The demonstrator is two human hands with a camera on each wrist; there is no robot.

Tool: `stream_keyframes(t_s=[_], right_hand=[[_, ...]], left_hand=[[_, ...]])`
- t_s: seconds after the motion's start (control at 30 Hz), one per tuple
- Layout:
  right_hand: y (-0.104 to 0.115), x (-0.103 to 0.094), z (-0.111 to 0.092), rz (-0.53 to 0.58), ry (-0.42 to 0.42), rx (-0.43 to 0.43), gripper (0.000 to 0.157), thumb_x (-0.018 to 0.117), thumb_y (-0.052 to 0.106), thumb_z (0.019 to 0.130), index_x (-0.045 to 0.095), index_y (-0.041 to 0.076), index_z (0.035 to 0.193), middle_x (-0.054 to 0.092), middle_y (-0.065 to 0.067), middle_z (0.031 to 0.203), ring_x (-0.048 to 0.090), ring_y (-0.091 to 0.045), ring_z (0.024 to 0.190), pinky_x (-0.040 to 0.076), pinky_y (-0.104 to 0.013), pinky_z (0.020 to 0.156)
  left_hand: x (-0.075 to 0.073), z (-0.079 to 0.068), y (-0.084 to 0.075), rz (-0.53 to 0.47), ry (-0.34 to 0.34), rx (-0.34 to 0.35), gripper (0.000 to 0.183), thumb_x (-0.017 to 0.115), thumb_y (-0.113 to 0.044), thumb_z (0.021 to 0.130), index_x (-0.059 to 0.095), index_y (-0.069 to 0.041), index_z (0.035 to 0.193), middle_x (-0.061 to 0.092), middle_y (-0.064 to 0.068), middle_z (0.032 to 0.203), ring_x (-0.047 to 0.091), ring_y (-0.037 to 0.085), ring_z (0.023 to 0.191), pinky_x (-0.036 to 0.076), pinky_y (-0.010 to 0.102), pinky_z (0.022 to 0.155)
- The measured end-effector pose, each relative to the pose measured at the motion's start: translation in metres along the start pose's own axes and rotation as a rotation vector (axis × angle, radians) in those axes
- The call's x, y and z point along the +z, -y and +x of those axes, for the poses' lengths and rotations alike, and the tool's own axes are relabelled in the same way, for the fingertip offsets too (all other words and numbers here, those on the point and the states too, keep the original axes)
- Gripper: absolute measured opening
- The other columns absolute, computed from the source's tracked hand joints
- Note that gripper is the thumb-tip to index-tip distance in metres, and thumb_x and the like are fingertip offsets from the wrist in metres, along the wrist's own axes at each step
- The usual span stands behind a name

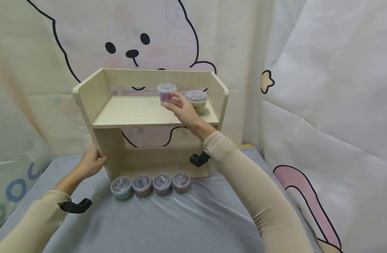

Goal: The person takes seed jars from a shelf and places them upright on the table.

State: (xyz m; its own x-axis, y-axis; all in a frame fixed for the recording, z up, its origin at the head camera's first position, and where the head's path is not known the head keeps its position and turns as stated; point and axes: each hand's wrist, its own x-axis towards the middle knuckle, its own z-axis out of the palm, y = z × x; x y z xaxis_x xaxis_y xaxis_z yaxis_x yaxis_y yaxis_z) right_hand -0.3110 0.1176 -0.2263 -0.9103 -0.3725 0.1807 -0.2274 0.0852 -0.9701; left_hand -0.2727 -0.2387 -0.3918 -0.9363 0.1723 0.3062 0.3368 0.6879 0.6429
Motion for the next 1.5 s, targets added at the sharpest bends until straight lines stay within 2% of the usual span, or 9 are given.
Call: stream_keyframes(t_s=[0.23,0.5,0.67,0.83,0.93,1.03,1.23,1.33,1.5], right_hand=[[-0.001,0.0,0.015,0.02,-0.031,0.059,0.083,0.057,0.023,0.103,0.001,0.023,0.164,0.002,-0.009,0.172,0.006,-0.02,0.16,0.017,-0.043,0.129],[-0.002,0.004,0.035,-0.002,-0.098,0.055,0.09,0.06,0.024,0.101,-0.003,0.022,0.164,-0.002,-0.009,0.173,0.0,-0.023,0.161,0.013,-0.042,0.13],[-0.002,0.005,0.043,-0.132,-0.112,0.054,0.088,0.061,0.028,0.1,0.0,0.023,0.164,0.004,-0.011,0.172,0.004,-0.032,0.16,0.015,-0.044,0.129],[-0.003,0.004,0.045,-0.249,-0.122,0.072,0.09,0.06,0.035,0.1,-0.001,0.026,0.164,0.003,-0.008,0.173,0.006,-0.033,0.16,0.015,-0.045,0.129],[-0.004,0.005,0.047,-0.25,-0.135,0.066,0.091,0.061,0.037,0.099,-0.003,0.026,0.164,0.002,-0.008,0.173,0.006,-0.031,0.16,0.015,-0.044,0.129],[-0.006,0.007,0.05,-0.241,-0.158,0.034,0.092,0.062,0.035,0.099,-0.002,0.023,0.164,0.01,-0.012,0.171,0.012,-0.031,0.159,0.018,-0.043,0.129],[-0.005,0.01,0.051,-0.258,-0.183,0.039,0.09,0.063,0.034,0.098,0.003,0.022,0.164,0.036,-0.016,0.161,0.029,-0.031,0.153,0.031,-0.044,0.123],[-0.005,0.009,0.053,-0.26,-0.174,0.061,0.088,0.062,0.036,0.099,0.003,0.022,0.164,0.035,-0.016,0.162,0.03,-0.03,0.153,0.031,-0.044,0.123],[-0.004,0.01,0.059,-0.212,-0.178,0.075,0.088,0.062,0.034,0.099,0.004,0.021,0.164,0.034,-0.019,0.162,0.032,-0.028,0.152,0.028,-0.041,0.125]], left_hand=[[0.001,-0.002,0.001,0.005,-0.002,0.005,0.082,0.053,0.0,0.092,0.004,-0.006,0.159,0.051,0.04,0.136,0.059,0.056,0.116,0.049,0.068,0.091],[0.0,0.0,0.001,-0.014,0.007,0.014,0.084,0.052,0.001,0.092,0.002,-0.006,0.159,0.047,0.04,0.14,0.056,0.055,0.119,0.049,0.068,0.091],[0.001,0.002,0.001,-0.015,0.001,0.011,0.08,0.052,0.002,0.092,0.007,-0.005,0.158,0.05,0.039,0.137,0.058,0.052,0.116,0.05,0.064,0.089],[0.003,0.003,0.0,0.002,0.014,0.0,0.079,0.052,-0.001,0.094,0.006,-0.006,0.158,0.052,0.038,0.134,0.06,0.05,0.11,0.05,0.063,0.086],[0.002,0.002,0.0,-0.014,0.011,0.009,0.081,0.052,0.0,0.093,0.004,-0.005,0.158,0.05,0.04,0.136,0.058,0.054,0.116,0.049,0.067,0.091],[0.001,0.001,0.001,-0.024,0.011,0.015,0.082,0.052,0.001,0.093,0.003,-0.005,0.159,0.048,0.04,0.138,0.056,0.055,0.118,0.048,0.068,0.092],[-0.002,0.0,0.0,0.009,0.012,-0.005,0.076,0.052,0.0,0.094,0.009,-0.005,0.156,0.053,0.038,0.132,0.061,0.047,0.105,0.051,0.057,0.081],[-0.001,0.0,0.0,0.014,0.009,-0.004,0.075,0.053,-0.001,0.093,0.011,-0.004,0.155,0.054,0.037,0.131,0.061,0.046,0.104,0.051,0.056,0.08],[0.0,0.0,0.001,0.01,0.003,0.013,0.079,0.052,0.0,0.093,0.007,-0.003,0.157,0.051,0.04,0.134,0.06,0.052,0.11,0.05,0.064,0.086]])
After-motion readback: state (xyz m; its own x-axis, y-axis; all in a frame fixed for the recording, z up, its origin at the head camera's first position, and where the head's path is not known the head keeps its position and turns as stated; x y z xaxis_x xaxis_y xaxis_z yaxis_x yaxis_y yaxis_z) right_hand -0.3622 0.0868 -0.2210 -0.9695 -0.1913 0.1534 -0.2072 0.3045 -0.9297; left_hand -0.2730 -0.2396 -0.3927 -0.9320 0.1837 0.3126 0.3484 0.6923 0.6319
